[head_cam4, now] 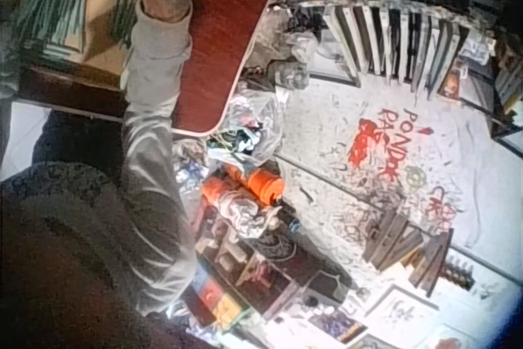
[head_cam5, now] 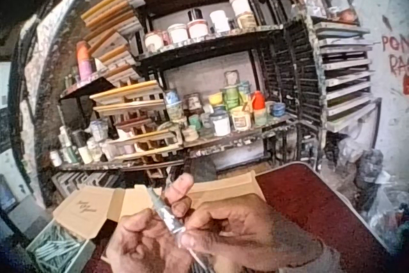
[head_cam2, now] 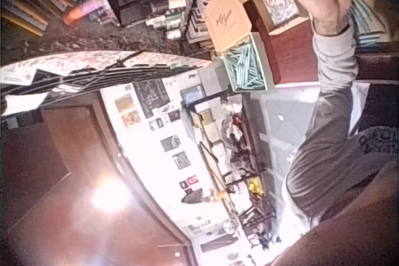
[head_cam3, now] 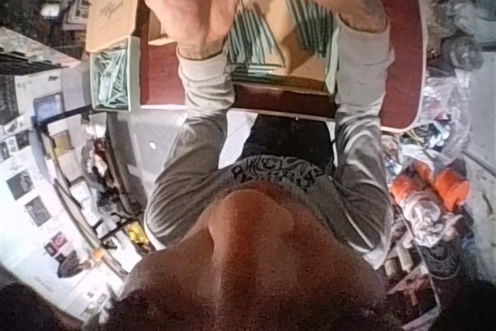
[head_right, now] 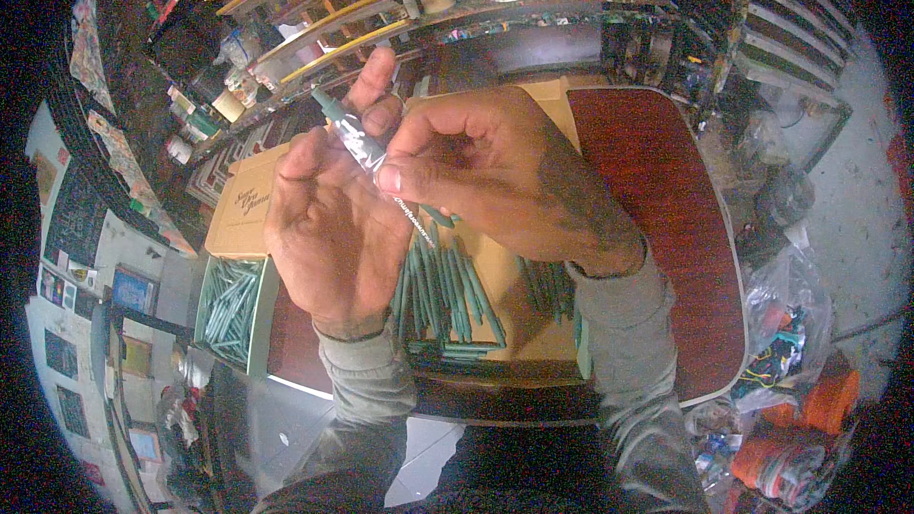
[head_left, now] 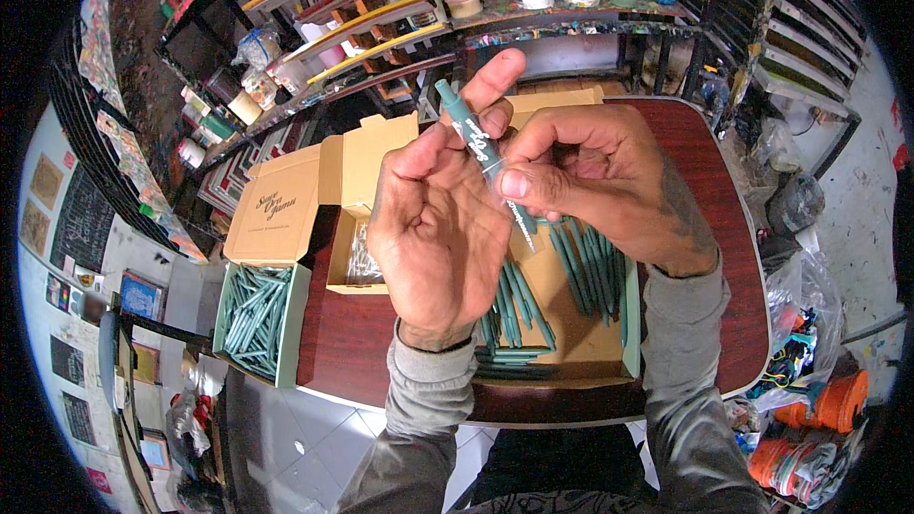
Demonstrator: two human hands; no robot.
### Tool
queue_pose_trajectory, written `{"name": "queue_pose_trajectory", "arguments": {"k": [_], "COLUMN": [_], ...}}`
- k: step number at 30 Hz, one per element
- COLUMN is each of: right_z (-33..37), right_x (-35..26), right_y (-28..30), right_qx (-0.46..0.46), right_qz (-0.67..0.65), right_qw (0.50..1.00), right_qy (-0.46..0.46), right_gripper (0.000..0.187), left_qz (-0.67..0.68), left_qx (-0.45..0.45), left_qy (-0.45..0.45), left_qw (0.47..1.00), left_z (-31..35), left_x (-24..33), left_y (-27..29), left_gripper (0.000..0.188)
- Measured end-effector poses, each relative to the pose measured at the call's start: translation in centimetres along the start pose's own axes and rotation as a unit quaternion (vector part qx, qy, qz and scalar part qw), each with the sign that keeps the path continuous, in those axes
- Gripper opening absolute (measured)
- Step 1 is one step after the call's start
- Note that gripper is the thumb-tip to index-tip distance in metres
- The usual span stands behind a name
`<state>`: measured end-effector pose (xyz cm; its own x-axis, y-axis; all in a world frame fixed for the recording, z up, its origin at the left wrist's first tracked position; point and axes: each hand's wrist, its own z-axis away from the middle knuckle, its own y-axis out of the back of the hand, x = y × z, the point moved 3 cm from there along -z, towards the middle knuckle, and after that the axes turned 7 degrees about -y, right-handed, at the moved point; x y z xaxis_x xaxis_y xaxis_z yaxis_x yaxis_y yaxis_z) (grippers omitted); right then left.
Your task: The person assembles pens by inserting small internal components and screwing the casing parts together.
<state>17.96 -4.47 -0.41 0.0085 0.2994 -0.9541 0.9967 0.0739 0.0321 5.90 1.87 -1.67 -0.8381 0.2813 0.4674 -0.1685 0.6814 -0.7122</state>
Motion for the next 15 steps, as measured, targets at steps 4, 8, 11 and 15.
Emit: {"name": "queue_pose_trajectory", "arguments": {"k": [4,8,11,15], "right_z": [-0.10,-0.08,-0.12,-0.14], "right_x": [0.39,0.43,0.42,0.48], "right_y": [0.02,0.05,-0.01,-0.06], "right_qx": [0.006,0.011,0.014,0.020], "right_qz": [-0.015,-0.022,-0.028,-0.028], "right_qw": [1.000,1.000,0.999,0.999], "right_qy": [0.005,0.009,0.006,0.007], "right_gripper": [0.011,0.010,0.010,0.010], "left_qz": [0.007,-0.005,-0.032,-0.050], "left_qx": [-0.009,-0.056,-0.049,-0.045], "left_qy": [-0.004,-0.021,-0.014,-0.037], "left_qw": [1.000,0.998,0.998,0.997], "left_z": [-0.10,-0.26,-0.33,-0.20], "left_x": [0.05,-0.12,-0.15,-0.36], "left_y": [-0.29,-0.28,-0.05,-0.37], "left_gripper": [0.052,0.045,0.042,0.049]}}
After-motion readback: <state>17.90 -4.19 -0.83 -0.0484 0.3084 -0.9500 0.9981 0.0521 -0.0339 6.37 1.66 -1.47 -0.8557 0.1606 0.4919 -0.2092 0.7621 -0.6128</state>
